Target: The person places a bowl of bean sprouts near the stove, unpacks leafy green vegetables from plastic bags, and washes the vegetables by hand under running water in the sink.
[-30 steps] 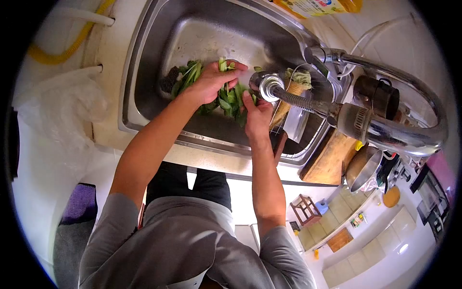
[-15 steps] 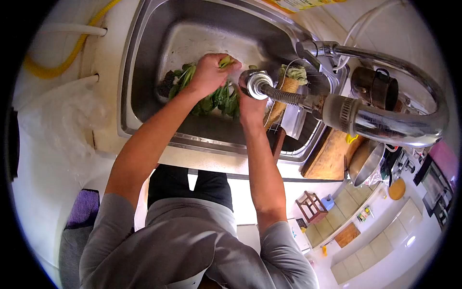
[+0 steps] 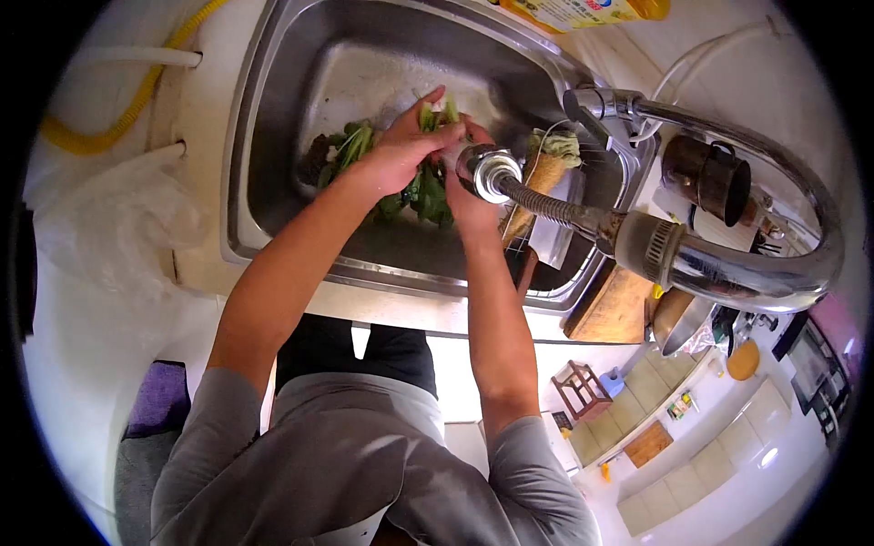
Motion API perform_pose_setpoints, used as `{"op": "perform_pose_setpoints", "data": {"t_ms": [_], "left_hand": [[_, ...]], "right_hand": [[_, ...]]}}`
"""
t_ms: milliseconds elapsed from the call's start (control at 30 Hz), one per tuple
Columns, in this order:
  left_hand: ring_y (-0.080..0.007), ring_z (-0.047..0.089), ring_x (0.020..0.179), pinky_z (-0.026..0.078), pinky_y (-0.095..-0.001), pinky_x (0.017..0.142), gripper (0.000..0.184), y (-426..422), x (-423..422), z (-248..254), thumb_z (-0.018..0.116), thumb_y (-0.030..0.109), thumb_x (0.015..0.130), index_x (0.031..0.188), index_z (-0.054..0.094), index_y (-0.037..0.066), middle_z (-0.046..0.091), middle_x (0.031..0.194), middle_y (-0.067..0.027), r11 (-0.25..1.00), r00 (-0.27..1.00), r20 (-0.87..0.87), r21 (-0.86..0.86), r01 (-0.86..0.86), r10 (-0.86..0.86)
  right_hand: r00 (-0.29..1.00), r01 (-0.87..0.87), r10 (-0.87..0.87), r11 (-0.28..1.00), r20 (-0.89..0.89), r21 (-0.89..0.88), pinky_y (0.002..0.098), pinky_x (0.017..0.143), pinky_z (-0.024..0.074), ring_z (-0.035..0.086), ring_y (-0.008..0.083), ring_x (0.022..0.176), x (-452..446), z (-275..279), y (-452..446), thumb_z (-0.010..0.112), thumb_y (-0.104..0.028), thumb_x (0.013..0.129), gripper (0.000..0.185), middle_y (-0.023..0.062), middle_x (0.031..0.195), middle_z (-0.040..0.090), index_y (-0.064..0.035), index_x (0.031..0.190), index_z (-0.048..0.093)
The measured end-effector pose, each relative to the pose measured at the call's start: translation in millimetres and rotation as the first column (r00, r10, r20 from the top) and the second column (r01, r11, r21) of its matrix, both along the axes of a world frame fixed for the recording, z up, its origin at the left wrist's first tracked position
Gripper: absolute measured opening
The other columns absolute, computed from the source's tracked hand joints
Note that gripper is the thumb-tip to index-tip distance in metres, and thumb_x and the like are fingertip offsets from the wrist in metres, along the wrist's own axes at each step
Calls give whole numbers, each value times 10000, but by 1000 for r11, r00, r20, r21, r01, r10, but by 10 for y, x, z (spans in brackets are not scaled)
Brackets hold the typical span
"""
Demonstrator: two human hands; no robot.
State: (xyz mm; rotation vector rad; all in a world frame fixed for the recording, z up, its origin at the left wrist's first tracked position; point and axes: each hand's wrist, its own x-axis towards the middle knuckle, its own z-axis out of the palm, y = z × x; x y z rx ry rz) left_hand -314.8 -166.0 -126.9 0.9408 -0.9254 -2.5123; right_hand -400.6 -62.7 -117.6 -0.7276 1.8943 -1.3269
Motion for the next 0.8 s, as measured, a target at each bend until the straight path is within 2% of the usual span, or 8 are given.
{"op": "perform_pose_setpoints", "data": {"t_ms": [100,167,333,467,533,600,733,800], "left_hand": [[-140,599,949,490,-288,781,366,1,-114,-69,669,251,951,1232,561,43,652,1066,-48,996,999,8,84,-33,32],[-152,613,919,503,-320,818,223,-45,-148,-37,628,251,977,1049,655,41,669,1003,-51,992,994,79,89,-86,79],[-151,609,944,481,-337,868,278,-202,-69,-112,614,303,983,1116,639,59,668,1031,-35,962,982,-86,232,-147,171],[-174,544,1171,433,-330,973,380,-165,-113,-234,634,326,964,1217,579,48,606,1240,-65,999,998,-59,44,-13,16],[-256,488,1288,400,-380,1051,420,-134,-196,-169,652,325,939,1210,568,14,495,1397,-135,548,980,72,-835,-42,184],[-373,430,1345,359,-401,1102,357,-20,-240,-12,691,288,883,1083,584,12,394,1473,-204,683,973,194,-728,60,122],[-309,553,1227,451,-377,989,322,115,-383,120,693,269,872,1060,597,27,572,1278,-187,652,983,89,-757,-39,162],[-246,625,1052,483,-338,911,234,150,-397,72,638,181,901,1070,605,22,655,1102,-151,851,976,217,-516,95,23]], "right_hand": [[996,-8,23,985,84,-170,304,892,474,566,163,1028,5,74,-216,609,33,893,540,115,1181,589,0,1384,387],[833,-224,213,974,-511,41,328,916,471,566,185,1053,33,260,-299,618,37,885,634,136,1257,555,-2,1443,319],[994,-109,107,992,-26,-66,319,916,459,566,182,1050,-37,122,-159,622,-1,889,631,118,1187,580,-2,1457,347],[994,-96,100,992,-45,81,306,894,464,569,147,1029,-85,-88,-9,659,-57,880,535,80,1102,613,-7,1383,486],[999,-36,33,996,35,76,294,916,447,582,168,981,25,-126,64,654,-154,919,517,94,1092,639,35,1373,494],[908,-117,310,834,-281,540,295,912,448,582,158,992,104,-10,176,633,-113,925,426,84,1084,648,27,1318,547],[973,55,-89,985,211,164,296,953,444,585,181,1122,82,-154,475,649,-59,872,463,66,1261,613,-20,1320,538],[792,231,-80,957,605,-175,330,1012,423,548,194,1206,-4,-95,435,628,-165,924,453,53,1333,578,-54,1350,520]]}}
